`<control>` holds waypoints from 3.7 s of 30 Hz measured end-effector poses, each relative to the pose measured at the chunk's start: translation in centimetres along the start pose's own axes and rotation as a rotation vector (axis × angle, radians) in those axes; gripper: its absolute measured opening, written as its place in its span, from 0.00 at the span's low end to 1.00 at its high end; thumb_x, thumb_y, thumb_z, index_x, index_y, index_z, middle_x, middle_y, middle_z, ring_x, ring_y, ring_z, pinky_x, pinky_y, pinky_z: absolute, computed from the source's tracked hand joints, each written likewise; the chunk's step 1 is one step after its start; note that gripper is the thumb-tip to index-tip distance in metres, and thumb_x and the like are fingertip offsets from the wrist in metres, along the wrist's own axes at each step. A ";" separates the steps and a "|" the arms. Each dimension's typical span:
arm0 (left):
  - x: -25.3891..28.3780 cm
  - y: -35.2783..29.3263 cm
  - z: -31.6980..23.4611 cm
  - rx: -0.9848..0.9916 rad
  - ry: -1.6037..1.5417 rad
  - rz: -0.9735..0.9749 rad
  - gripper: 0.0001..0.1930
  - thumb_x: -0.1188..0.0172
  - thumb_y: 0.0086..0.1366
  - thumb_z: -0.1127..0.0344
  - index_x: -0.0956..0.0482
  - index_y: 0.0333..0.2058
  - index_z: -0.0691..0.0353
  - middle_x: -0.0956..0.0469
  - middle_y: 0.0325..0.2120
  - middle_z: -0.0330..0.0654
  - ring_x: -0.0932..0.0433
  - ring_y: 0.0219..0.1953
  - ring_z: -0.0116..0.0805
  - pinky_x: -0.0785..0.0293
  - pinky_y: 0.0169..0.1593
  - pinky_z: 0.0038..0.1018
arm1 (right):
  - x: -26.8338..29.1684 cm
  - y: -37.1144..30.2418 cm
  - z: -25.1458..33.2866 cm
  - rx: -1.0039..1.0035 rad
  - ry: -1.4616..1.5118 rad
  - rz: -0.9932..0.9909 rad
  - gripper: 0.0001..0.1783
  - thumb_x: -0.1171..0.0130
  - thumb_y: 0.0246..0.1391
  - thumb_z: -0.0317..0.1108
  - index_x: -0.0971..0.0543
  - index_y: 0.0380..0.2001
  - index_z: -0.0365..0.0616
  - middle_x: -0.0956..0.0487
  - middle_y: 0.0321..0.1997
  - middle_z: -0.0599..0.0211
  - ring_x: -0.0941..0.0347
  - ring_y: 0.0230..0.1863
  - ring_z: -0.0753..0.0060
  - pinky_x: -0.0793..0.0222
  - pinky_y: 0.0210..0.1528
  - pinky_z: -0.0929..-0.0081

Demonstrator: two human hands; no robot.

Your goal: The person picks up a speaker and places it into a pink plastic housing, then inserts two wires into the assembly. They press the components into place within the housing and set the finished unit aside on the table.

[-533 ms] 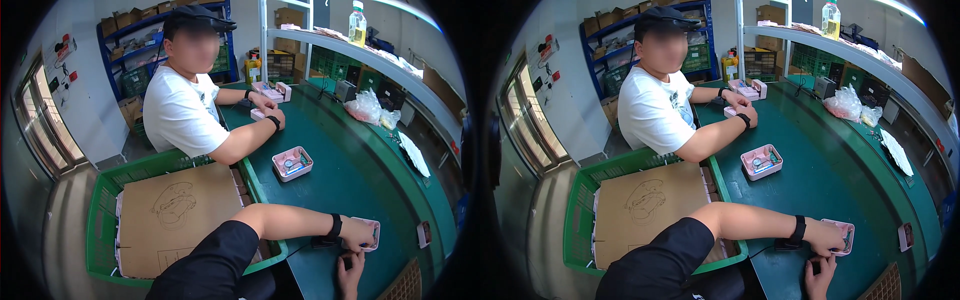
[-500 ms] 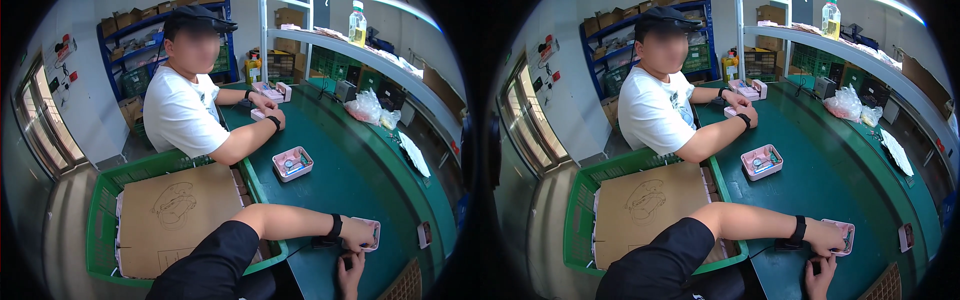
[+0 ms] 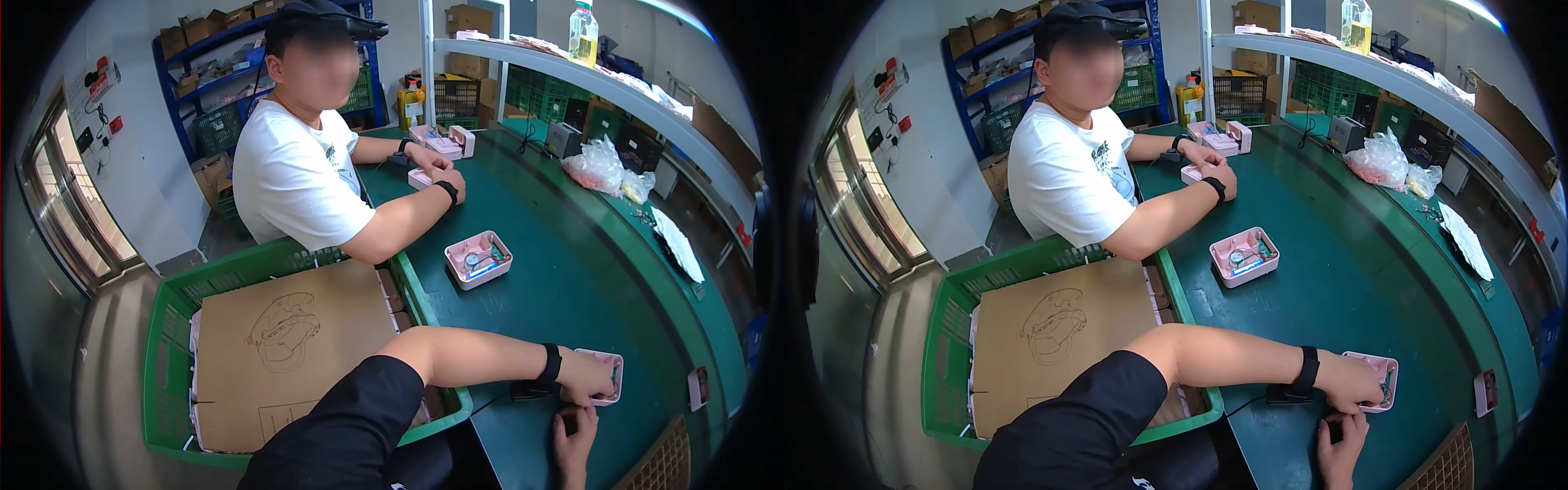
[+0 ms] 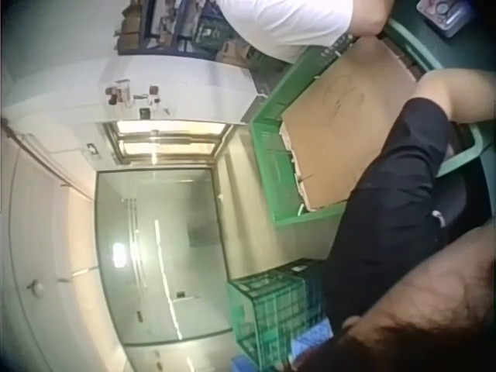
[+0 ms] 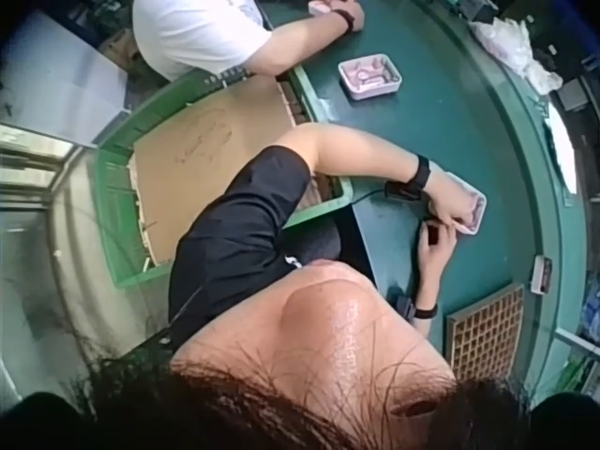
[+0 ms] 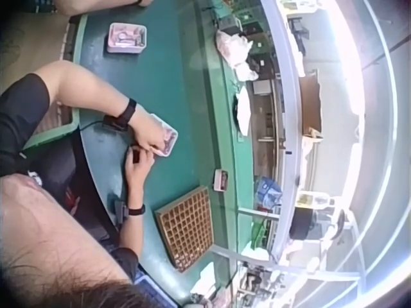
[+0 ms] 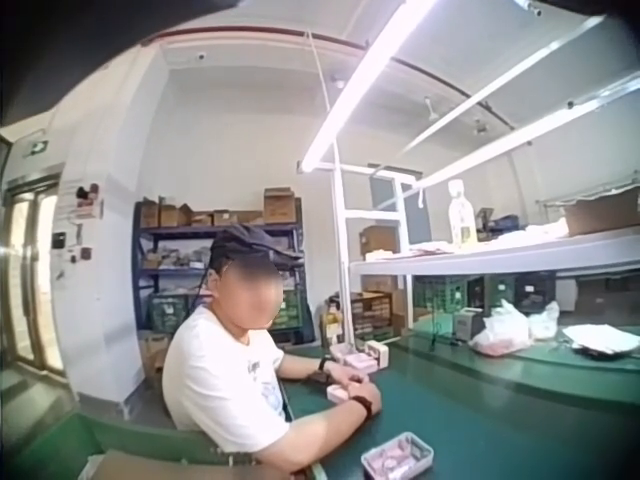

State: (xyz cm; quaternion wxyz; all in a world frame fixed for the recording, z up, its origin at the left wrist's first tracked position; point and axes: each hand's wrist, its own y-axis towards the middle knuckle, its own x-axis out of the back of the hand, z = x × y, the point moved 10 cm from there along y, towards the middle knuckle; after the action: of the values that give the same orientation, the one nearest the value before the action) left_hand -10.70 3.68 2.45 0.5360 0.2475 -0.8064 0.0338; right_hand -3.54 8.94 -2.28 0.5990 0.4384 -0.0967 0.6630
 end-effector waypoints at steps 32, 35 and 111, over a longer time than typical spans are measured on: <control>-0.7 0.3 0.6 0.006 0.004 0.054 0.10 0.39 0.56 0.66 0.14 0.36 0.56 0.15 0.29 0.50 0.16 0.33 0.52 0.22 0.39 0.47 | 0.6 0.7 2.1 -0.009 -0.071 0.019 0.10 0.32 0.50 0.25 0.21 0.35 0.39 0.24 0.45 0.54 0.28 0.49 0.46 0.32 0.53 0.57; -0.7 0.2 0.4 -0.003 0.017 0.062 0.10 0.39 0.56 0.66 0.13 0.36 0.56 0.15 0.29 0.50 0.16 0.33 0.52 0.22 0.39 0.47 | 0.5 0.4 1.7 -0.015 -0.077 0.023 0.10 0.32 0.50 0.25 0.21 0.36 0.40 0.24 0.46 0.54 0.29 0.49 0.46 0.32 0.53 0.57; -0.4 0.1 3.5 0.143 -0.002 0.115 0.14 0.39 0.67 0.58 0.16 0.39 0.64 0.19 0.39 0.54 0.18 0.45 0.54 0.22 0.48 0.46 | 45.6 -23.1 -22.0 -0.683 0.239 -0.668 0.14 0.49 0.75 0.41 0.21 0.40 0.43 0.17 0.35 0.67 0.22 0.32 0.76 0.26 0.38 0.78</control>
State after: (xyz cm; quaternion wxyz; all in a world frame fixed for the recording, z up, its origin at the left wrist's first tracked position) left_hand -13.56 2.80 0.61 0.5134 0.2385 -0.8153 0.1220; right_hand 11.20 61.75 7.20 0.8952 0.1449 -0.0931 0.4110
